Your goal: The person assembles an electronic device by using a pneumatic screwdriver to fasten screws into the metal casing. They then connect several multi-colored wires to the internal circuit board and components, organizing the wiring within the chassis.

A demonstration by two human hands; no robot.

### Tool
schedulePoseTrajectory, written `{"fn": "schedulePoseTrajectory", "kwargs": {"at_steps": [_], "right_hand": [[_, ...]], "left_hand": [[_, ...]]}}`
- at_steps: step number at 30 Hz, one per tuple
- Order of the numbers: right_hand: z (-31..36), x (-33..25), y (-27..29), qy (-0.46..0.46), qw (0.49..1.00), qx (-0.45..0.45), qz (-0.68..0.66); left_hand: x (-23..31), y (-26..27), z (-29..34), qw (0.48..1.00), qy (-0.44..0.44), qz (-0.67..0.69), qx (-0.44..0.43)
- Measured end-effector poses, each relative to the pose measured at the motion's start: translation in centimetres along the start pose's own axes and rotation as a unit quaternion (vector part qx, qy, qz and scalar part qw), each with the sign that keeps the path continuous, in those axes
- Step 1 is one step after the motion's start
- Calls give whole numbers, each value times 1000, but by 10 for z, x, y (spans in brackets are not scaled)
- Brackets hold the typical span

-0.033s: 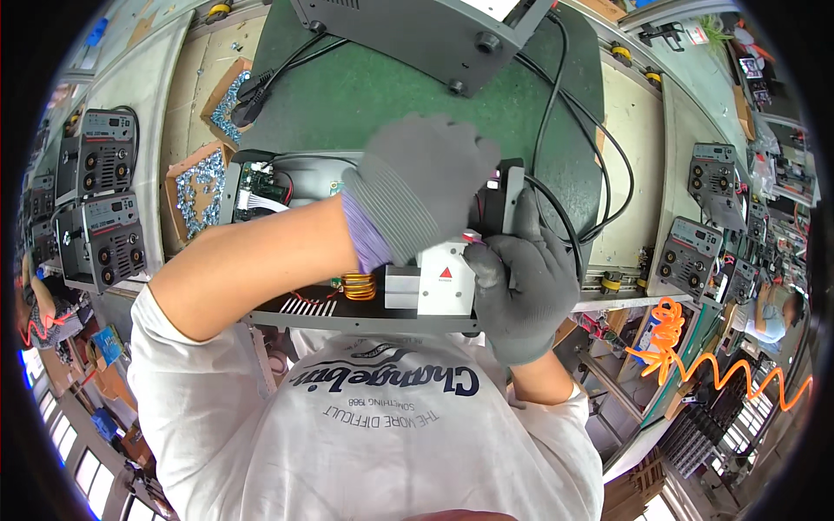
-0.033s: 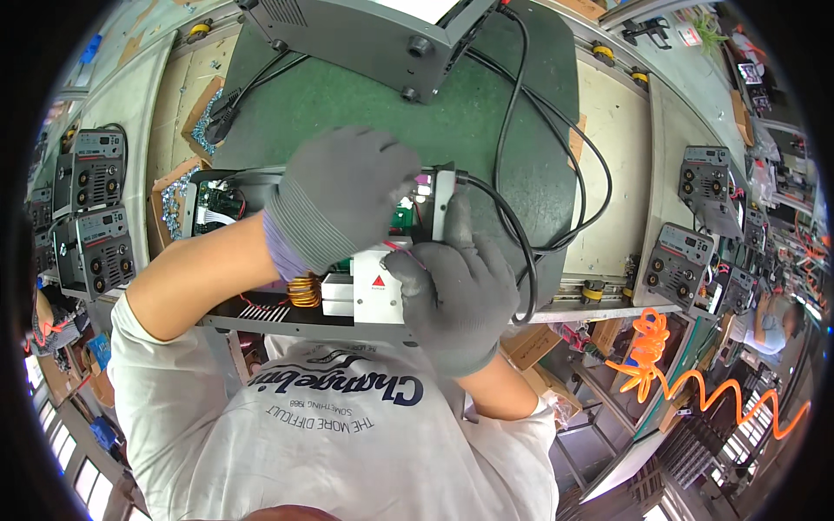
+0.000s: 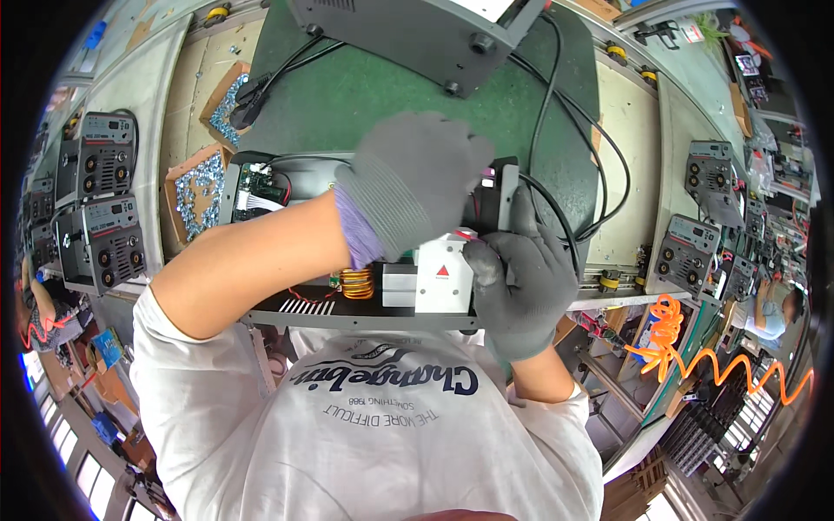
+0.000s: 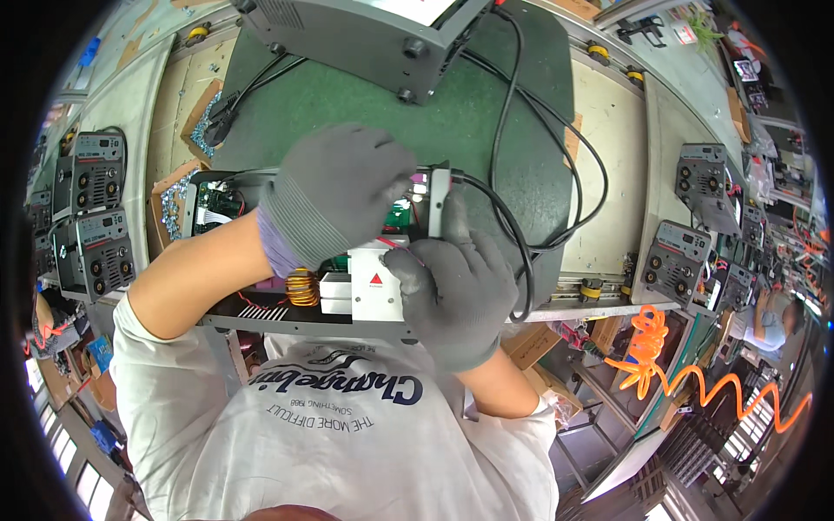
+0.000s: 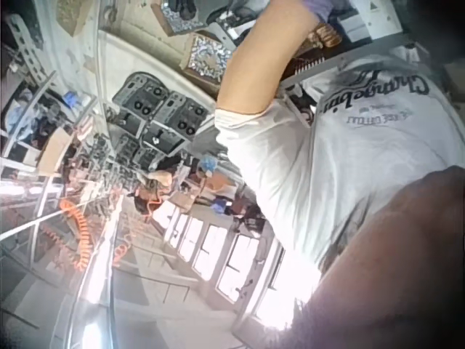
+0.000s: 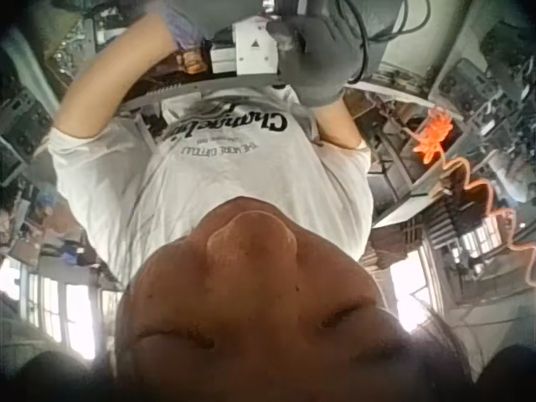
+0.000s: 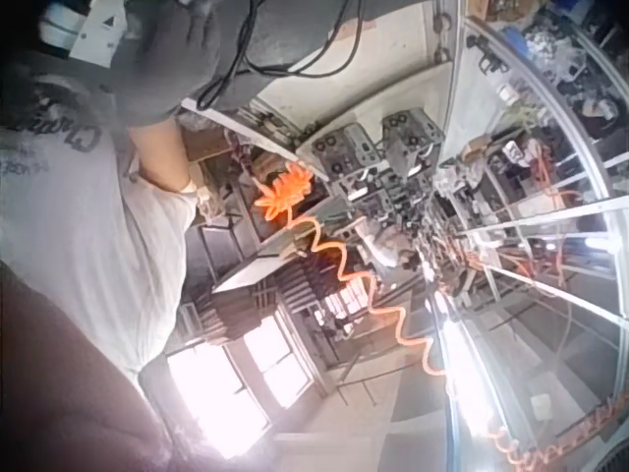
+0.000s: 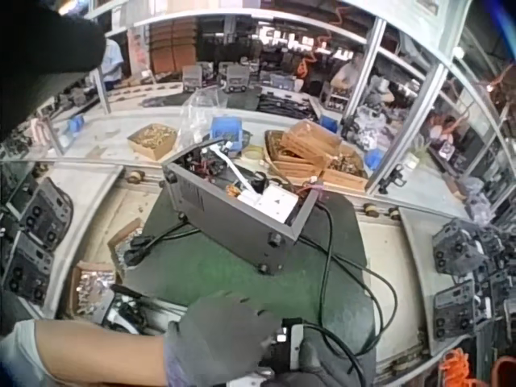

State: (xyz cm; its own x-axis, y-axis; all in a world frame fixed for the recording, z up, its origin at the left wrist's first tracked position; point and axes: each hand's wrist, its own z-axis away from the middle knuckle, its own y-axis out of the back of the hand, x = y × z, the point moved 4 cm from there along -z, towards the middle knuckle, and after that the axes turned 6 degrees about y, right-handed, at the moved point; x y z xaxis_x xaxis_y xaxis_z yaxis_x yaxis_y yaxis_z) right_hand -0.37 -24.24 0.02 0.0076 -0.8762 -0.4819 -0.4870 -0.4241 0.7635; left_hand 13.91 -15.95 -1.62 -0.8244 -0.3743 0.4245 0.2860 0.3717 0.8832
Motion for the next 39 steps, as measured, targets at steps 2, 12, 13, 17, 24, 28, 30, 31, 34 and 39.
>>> {"fn": "schedulePoseTrajectory", "kwargs": {"at_steps": [2,12,13,17,24,28,30,31,34,39], "right_hand": [[-3,3,4,6,1000,7,4],[-17,12,-4,-42,998,42,19],[-14,15,-6,-52,998,43,0],[-8,19,-6,-106,993,38,-47],[-5,17,-13,-131,987,-3,-94],[-4,16,-13,-146,981,12,-128],[-3,19,-14,-129,984,17,-123],[-2,19,-14,-122,985,21,-119],[-2,18,-15,-140,980,20,-137],[0,19,-17,-131,981,33,-142]], "left_hand": [[0,13,0,998,-36,48,-3],[4,17,10,922,143,306,-187],[6,16,11,946,113,265,-150],[10,15,18,997,-49,-49,-29],[4,12,20,994,81,-24,-75],[8,6,21,990,80,-88,-70],[8,3,21,990,90,-88,-64],[8,2,21,990,94,-88,-60],[9,5,21,988,116,-79,-63],[9,7,20,990,116,-66,-42]]}}
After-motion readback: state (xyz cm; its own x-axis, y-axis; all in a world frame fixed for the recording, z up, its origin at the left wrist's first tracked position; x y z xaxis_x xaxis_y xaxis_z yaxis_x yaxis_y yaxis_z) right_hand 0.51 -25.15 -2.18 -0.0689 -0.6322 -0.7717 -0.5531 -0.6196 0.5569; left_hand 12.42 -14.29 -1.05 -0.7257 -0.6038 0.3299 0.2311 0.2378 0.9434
